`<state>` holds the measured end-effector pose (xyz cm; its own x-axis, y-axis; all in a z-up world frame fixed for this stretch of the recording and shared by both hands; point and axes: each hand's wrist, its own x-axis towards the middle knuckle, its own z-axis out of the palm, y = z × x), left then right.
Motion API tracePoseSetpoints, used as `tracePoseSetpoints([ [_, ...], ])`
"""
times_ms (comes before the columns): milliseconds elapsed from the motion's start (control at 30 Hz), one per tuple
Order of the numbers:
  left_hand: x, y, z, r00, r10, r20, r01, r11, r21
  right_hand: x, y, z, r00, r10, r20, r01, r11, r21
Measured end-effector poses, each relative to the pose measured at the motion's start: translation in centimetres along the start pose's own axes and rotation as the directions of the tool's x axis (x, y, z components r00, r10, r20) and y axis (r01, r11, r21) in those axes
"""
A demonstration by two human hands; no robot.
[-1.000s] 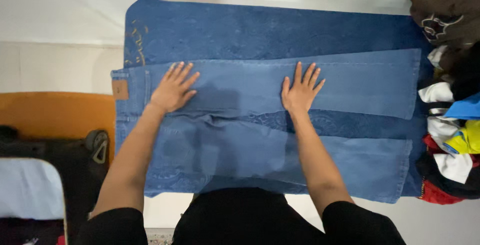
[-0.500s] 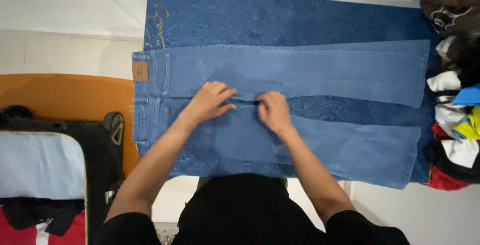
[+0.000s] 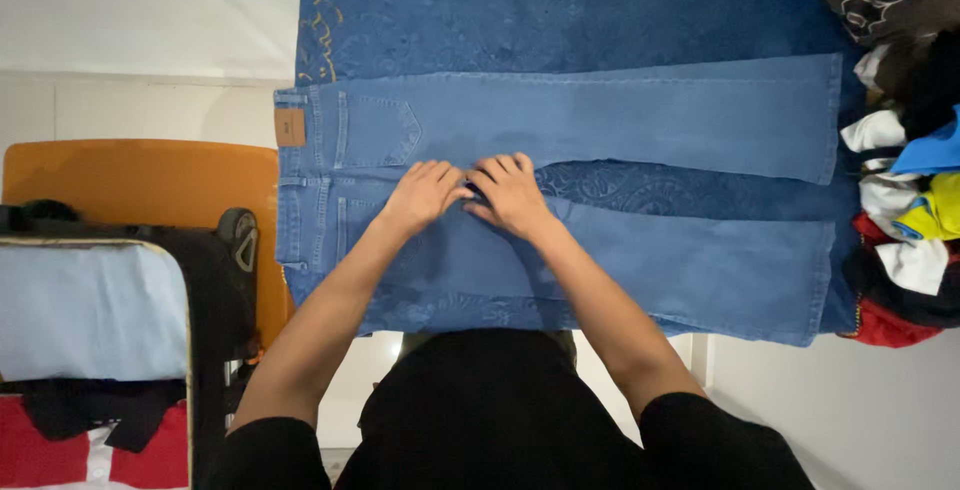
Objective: The person smooths out a pair of jeans on a surface, folds them into a rectangle, and places them into an open suitcase.
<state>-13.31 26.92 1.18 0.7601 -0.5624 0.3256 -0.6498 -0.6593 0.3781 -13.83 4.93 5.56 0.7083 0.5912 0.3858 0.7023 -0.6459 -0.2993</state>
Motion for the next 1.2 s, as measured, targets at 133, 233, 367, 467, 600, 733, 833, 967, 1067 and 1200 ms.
tracePoseSetpoints([
  [133,-0.3,-1.2,-0.6,1.0,0.003,-0.015,-0.004,0.996,-0.091,0.6,1.8,2.3,0.97,0.097,0.224,-0.101,0.995,0.006],
  [233,-2.2,-3.1,0.1,0.995,-0.032,0.097,0.029,0.999,0.028,0.9,1.9,3.2,0.944,0.115,0.31,-0.139,0.989,0.056],
  [367,-3.6,-4.1,1.8,0.987,-0.138,0.08,0.134,0.99,0.048,1.0,1.9,5.2,0.98,0.051,0.193,-0.094,0.972,0.217],
  [467,-4.3,-4.6,0.2,0.97,-0.207,0.13,0.197,0.977,0.084,0.4,2.8,7.1,0.967,0.167,0.192,-0.211,0.948,0.238],
  [600,-7.3,-5.3,-3.5,0.947,-0.311,0.082,0.295,0.941,0.165,0.2,2.9,8.9,0.957,0.248,0.153,-0.272,0.949,0.158],
  [733,-11.3,-6.3,-5.9,0.956,-0.29,-0.033,0.29,0.926,0.243,1.3,2.5,8.9,0.9,0.334,0.279,-0.364,0.929,0.064],
  [833,-12.4,-6.2,-6.3,0.955,-0.283,-0.087,0.296,0.916,0.271,1.6,1.2,7.9,0.901,0.339,0.269,-0.345,0.938,-0.028],
  [967,-9.9,-4.1,-4.6,0.937,-0.306,-0.168,0.336,0.922,0.194,-2.6,-2.9,6.1,0.986,0.133,-0.098,-0.146,0.978,-0.147],
  [1067,-5.8,-1.7,-1.4,0.944,-0.277,-0.179,0.28,0.96,-0.009,-6.2,-5.3,5.9,0.982,0.168,-0.082,-0.176,0.978,-0.107],
  [1200,0.3,-0.5,3.6,0.964,-0.212,-0.161,0.221,0.974,0.043,-9.6,-5.4,5.6,0.932,0.356,0.065,-0.341,0.924,-0.174],
])
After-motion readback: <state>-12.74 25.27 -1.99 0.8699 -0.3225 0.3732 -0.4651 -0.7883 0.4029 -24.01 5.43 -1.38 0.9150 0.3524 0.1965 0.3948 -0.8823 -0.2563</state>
